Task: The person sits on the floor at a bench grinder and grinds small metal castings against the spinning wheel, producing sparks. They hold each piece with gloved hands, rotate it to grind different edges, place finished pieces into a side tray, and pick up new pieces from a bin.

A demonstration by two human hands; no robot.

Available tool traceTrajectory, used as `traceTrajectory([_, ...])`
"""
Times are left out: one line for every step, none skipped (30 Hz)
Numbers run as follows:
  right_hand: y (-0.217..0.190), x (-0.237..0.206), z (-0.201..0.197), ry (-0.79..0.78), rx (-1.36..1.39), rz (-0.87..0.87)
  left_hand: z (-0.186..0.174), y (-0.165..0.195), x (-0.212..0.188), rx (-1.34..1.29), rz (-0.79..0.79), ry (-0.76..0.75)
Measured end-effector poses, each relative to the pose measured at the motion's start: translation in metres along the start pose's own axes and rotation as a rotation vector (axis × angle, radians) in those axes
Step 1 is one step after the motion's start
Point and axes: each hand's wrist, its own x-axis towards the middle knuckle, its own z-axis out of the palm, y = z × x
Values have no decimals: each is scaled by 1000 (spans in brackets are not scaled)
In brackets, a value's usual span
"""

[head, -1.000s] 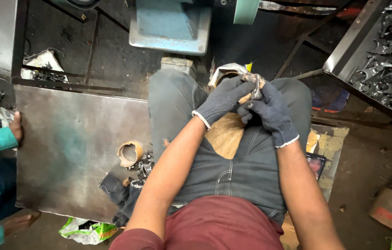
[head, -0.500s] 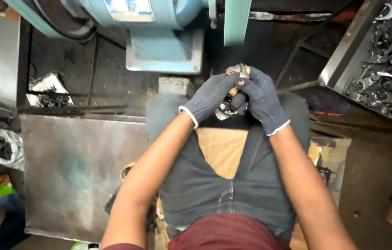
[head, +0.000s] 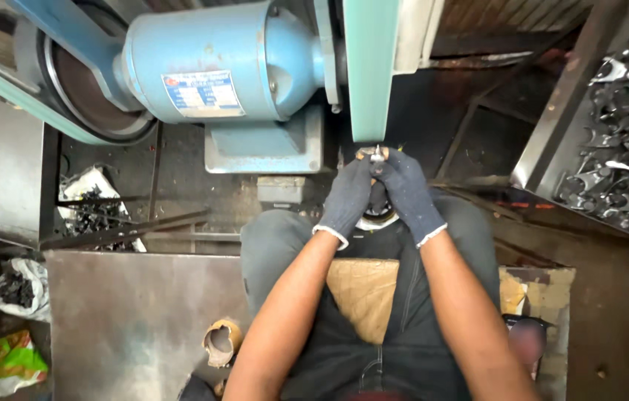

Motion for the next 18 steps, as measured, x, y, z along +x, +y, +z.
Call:
traceTrajectory([-1,-1,1,9,-20,3,0,1,-2,40,-71,-4])
traceTrajectory([-1,-3,0,-15,-4,2,0,2,-3,29,-13,1])
traceTrajectory([-2,-4,-1,-39,11,-4,0,3,-5,17,50,7])
traceTrajectory([-3,-6,-2,-64,26,-11,-1,3,-6,5,116,15])
traceTrajectory([-5,-8,-4,-87,26,-10,-1,4,-8,-14,138,26])
traceTrajectory([-6,-9,-5,-108,29,-9,-1,5,-10,-31,159,36])
traceTrajectory([-7,-11,-6,-131,32,-9,-2,6,-12,-46,182,48])
traceTrajectory([-9,-11,-7,-154,66,6,-3,7,-13,-103,151,25])
traceTrajectory([-10,-12,-8,-175,100,18,-4,9,-15,-159,123,-1])
traceTrajectory([-11,-13,-8,-194,134,32,-5,11,-16,-215,94,-29])
traceTrajectory([-12,-13,-8,-196,127,37,-7,12,-18,-184,77,-26])
traceTrajectory([-13,-14,-9,-197,119,41,-8,13,-19,-154,62,-24])
traceTrajectory([-13,-14,-9,-197,110,45,-8,14,-20,-125,46,-23])
traceTrajectory([-13,-15,-8,-175,54,24,-9,14,-21,-97,75,-16])
traceTrajectory([-12,-15,-8,-154,-1,5,-9,13,-22,-69,101,-7])
traceTrajectory([-11,-16,-8,-133,-56,-16,-9,13,-23,-41,128,3])
traceTrajectory([-10,-15,-7,-119,-63,-31,-8,12,-23,-32,129,0])
traceTrajectory([-9,-15,-7,-104,-70,-46,-8,13,-23,-22,129,-3])
